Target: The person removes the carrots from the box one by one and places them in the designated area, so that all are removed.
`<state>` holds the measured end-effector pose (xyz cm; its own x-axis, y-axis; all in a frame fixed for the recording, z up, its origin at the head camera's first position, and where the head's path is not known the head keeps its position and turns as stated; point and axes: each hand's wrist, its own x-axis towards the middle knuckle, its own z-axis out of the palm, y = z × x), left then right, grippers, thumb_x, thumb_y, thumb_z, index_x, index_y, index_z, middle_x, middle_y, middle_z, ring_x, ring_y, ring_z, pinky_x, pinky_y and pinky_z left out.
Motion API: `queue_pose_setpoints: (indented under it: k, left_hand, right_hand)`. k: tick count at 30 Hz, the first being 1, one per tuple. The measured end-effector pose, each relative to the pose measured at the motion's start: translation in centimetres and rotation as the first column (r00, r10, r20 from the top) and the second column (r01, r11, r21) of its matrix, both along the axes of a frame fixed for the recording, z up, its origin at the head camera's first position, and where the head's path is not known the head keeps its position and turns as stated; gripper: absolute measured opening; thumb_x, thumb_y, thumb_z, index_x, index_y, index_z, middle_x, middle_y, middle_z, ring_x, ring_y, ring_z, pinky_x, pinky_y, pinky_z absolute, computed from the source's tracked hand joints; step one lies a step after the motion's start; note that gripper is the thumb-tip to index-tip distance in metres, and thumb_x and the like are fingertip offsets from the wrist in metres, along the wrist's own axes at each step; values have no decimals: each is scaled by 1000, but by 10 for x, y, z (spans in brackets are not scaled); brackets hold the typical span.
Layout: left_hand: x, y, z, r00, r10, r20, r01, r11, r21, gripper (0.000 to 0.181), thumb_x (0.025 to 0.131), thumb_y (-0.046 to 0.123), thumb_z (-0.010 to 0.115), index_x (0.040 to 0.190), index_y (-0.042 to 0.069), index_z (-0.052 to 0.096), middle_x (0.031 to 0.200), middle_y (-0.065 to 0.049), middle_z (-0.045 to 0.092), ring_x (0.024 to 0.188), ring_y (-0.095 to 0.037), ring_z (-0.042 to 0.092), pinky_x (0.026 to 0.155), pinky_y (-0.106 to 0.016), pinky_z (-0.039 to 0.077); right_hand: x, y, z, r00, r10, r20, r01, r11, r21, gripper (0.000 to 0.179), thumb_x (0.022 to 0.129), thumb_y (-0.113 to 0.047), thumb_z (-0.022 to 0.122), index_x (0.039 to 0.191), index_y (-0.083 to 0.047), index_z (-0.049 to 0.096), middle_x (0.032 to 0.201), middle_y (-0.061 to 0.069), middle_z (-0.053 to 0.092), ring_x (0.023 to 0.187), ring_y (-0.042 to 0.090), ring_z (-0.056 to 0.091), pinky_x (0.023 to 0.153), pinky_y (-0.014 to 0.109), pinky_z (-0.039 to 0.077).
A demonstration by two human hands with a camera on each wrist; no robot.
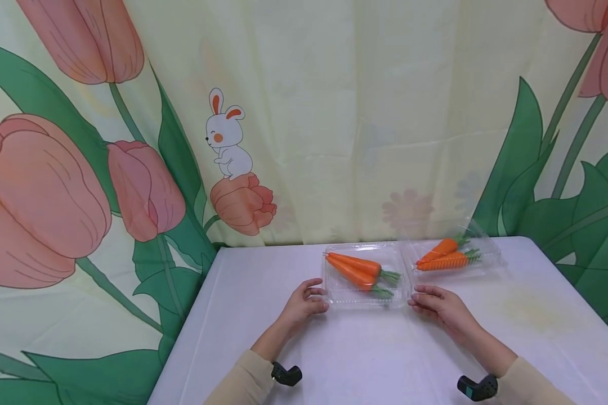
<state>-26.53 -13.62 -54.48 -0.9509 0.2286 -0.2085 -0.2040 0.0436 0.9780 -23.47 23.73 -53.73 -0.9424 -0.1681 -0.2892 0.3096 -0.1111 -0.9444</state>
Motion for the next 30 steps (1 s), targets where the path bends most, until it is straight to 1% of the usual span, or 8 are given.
queue_pose_setpoints:
  k: [5,10,16,20,23,27,30]
  left_hand:
    - [3,-3,-3,1000,18,-10,-18,1000,11,64,87,2,80,144,3,50,125,-12,63,94,-14,64,82,-25,61]
    - [3,-4,-7,999,31,-16,-31,999,39,60,87,0,79,141,-1,52,123,-12,65,94,-14,65,79,-24,60]
    - [4,-4,-10,999,45,-6,-45,999,21,59,88,1,78,141,-1,53,123,-12,65,93,-14,65,80,-24,61]
    - [4,-4,-11,999,42,6,-42,998,53,58,90,1,77,143,-1,52,122,-12,64,94,-14,66,83,-25,61]
    - [4,-5,-13,999,32,4,-32,996,78,58,91,0,75,143,-3,51,119,-11,65,93,-14,66,84,-26,62]
    - [5,-4,-13,1000,20,-15,-19,996,91,57,92,-1,73,143,-5,49,115,-8,65,92,-14,65,84,-26,62]
    - [7,-2,-13,1000,23,-17,-22,995,95,56,93,0,73,143,-4,49,113,-7,65,92,-13,65,85,-26,61]
  right_hand:
    - [2,-4,-2,997,-52,49,54,998,-35,56,102,-11,66,144,18,42,101,2,78,93,13,77,87,29,62]
    - [3,-9,-3,994,-96,56,99,994,-56,52,101,-9,66,140,19,46,99,4,78,90,14,77,86,29,63]
    - [8,-15,-1,985,-146,92,155,983,-98,44,102,-8,64,136,16,51,95,3,78,88,12,77,85,28,63]
    - [11,-19,0,983,-166,76,173,980,-96,48,101,-6,66,140,15,47,98,1,77,90,9,76,87,27,62]
    - [13,-21,0,983,-173,63,178,980,-93,48,99,-6,68,139,13,50,99,0,77,91,8,75,87,27,62]
    - [14,-21,1,978,-192,76,200,972,-123,41,98,-4,69,135,10,57,98,0,77,91,9,76,88,27,62]
    - [15,-21,2,973,-210,99,222,967,-127,42,98,-4,69,136,11,57,96,1,78,89,9,76,87,28,62]
